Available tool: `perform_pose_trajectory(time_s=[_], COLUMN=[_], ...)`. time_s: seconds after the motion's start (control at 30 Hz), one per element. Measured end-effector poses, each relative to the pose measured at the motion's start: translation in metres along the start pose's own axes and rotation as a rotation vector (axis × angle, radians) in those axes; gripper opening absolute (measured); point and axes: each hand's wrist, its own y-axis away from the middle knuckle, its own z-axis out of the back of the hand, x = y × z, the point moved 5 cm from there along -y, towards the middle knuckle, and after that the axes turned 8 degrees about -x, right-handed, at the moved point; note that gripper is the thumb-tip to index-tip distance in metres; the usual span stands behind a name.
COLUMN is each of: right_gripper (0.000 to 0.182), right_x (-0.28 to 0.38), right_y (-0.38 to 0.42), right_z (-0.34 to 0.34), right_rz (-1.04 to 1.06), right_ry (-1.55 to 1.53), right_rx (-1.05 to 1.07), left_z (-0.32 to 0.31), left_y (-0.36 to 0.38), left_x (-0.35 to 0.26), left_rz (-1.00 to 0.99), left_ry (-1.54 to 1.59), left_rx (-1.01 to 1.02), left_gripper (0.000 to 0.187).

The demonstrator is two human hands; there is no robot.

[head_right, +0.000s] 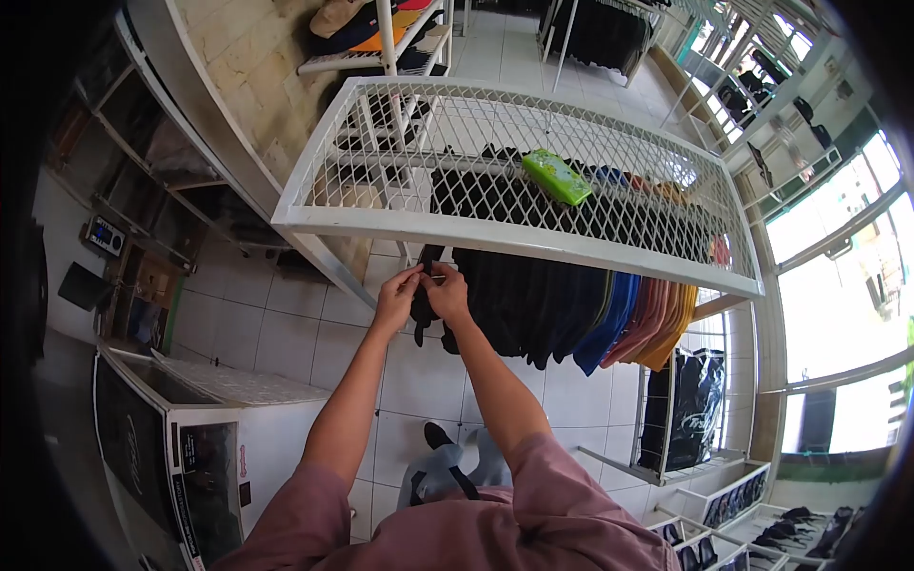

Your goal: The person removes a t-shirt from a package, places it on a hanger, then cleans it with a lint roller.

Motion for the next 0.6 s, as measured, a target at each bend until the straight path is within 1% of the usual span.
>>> perform_pose_trajectory(time_s=[0.13,0.2,0.23,0.27,0.33,0.37,0.4,0.43,0.47,0.5,0.53,0.57,0.6], right_gripper=[0.047,0.047,0.041,0.041,0.035,0.035,0.035,0.035,0.035,0.036,0.037,0.037,0.040], right_x=[0.002,0.013,0.018,0.016,0.017,0.012,0.013,0.014,0.013,0.033,0.046,0.045,0.039], right_y=[-0.001,0.008,0.014,0.018,0.027,0.032,0.038,0.043,0.048,0.057,0.064,0.062,0.058], right_z=[0.002,0.006,0.010,0.012,0.018,0.023,0.030,0.037,0.046,0.061,0.073,0.080,0.087], right_rz=[0.007,0.062,0.051,0.045,0.231,0.228,0.272,0.316,0.313,0.460,0.604,0.603,0.559], right_ry=[0.040,0.056,0.093,0.096,0.100,0.106,0.102,0.098,0.106,0.294,0.485,0.493,0.513], right_rx=[-0.049,-0.061,-0.043,-0.039,-0.059,-0.055,-0.070,-0.093,-0.108,-0.265,-0.416,-0.420,-0.465], left_z=[-0.008,-0.009,-0.010,-0.012,-0.016,-0.020,-0.025,-0.029,-0.032,-0.038,-0.042,-0.044,-0.045], left_y=[-0.007,-0.011,-0.010,-0.010,-0.013,-0.014,-0.014,-0.014,-0.016,-0.019,-0.020,-0.018,-0.017], left_x=[0.016,0.019,0.014,0.009,0.010,0.008,0.010,0.012,0.014,0.014,0.012,0.012,0.011], left_rz=[0.040,-0.051,-0.040,-0.011,0.024,0.001,-0.023,-0.021,-0.004,0.012,0.012,0.037,0.061], left_ry=[0.030,0.014,0.012,0.053,0.096,0.089,0.084,0.089,0.174,0.261,0.271,0.247,0.219], left_rx=[0.004,-0.018,-0.017,-0.035,-0.056,-0.033,-0.006,0.004,0.017,0.029,0.039,0.038,0.032], left_gripper=[0.034,0.037,0.037,0.038,0.039,0.045,0.053,0.053,0.055,0.057,0.057,0.057,0.056])
